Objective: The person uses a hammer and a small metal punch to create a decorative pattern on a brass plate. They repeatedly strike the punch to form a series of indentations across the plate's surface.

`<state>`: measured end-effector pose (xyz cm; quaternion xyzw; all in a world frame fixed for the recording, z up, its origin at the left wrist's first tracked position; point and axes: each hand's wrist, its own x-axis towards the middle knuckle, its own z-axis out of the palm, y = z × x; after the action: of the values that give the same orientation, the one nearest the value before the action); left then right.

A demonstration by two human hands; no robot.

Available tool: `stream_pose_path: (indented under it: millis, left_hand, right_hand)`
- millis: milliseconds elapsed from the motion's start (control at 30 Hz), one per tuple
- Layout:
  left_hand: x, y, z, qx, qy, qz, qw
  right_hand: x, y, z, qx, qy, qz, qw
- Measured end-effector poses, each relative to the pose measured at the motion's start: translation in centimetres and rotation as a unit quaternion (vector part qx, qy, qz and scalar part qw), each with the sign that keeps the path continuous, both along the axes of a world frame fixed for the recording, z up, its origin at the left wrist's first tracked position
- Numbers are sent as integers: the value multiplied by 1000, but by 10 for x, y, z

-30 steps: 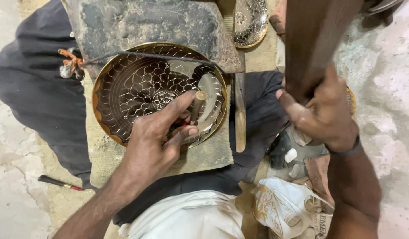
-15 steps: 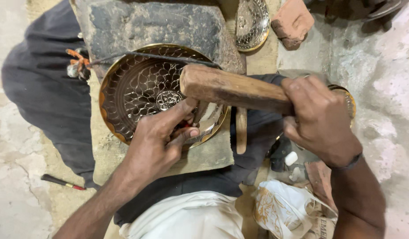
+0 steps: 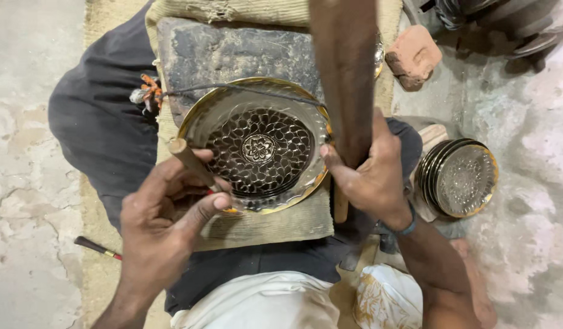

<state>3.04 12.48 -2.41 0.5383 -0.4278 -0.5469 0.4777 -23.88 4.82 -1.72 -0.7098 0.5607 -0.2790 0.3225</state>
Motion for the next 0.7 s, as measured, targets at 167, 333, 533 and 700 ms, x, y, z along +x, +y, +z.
stream_pose_path:
  millis: [167,333,533,700]
  left_hand:
    - [-5,-12,1,-28,-22,-42,998]
    - [-21,-23,-5,-28,-79,-143,986]
    - [-44,-38,-20,-25,-116,-221,968]
    - [-50,-40,-30,-91,-164,-246,951]
  right_hand:
    - [-5,28,4,133,50,-18,990]
    - [-24,49,-3,208,-72,-9,976]
    - [-63,53,-8,93,-62,47,993]
    - [-85,35,-3,42,43,105,993]
